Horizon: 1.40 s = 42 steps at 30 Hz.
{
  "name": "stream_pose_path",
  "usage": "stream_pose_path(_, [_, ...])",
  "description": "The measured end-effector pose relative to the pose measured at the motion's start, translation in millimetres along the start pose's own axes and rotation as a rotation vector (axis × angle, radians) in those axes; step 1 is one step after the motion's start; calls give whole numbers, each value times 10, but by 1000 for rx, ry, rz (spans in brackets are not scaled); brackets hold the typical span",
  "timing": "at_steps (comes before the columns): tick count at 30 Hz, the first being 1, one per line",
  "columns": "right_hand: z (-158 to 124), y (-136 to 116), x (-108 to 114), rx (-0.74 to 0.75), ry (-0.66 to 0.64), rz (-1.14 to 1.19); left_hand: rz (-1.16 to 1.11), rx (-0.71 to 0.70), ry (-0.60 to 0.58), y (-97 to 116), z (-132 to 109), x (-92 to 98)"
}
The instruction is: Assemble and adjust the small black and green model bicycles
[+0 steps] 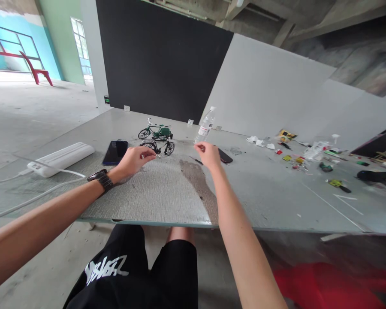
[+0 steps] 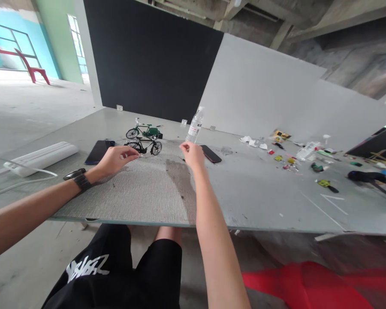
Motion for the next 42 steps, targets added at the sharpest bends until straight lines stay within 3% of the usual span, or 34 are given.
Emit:
stream_pose_path(3, [19,482,108,-247,-112,-329,-7,6,-2,0,-5,-2])
stream_pose_path(7, [-2,756,98,-305,-200,-392,-5,10,-13,5,-5,-1])
stream_pose_path(18, [-2,746,3,-254,-338,-487,-1,9,-18,29,0,13])
stream_pose_path(22, [-10,728,-1,-224,-306,-471,-10,1,-15,17,-3,6])
stream_pose_path(28, [38,447,-29,-69,-113,-303,-19,7,-8,-4,-3,-6])
stream_pose_path(31, [2,125,-146,121,-41,53,-10,2,-5,2,-2,-7])
stream_pose_path(33, [-63,-89,-246,112,-67,312,1,3,0,12,-1,-5])
stream_pose_path(36, [-184,-387,-392,85,-210,612,1,12,12,31,-2,-1])
stream_pose_path(42, [-336,-635,-571,-48,-334,849,-20,20,19,47,-9,-1])
Point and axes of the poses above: each hand's wrist, its own z-axis towards the middle knuckle, its own x-axis out of the back of the hand, y = z × x, the point moved 2 cm from there along z, towards the middle knuckle, and after that the axes turned 12 degrees about y, right-handed, at the moved point
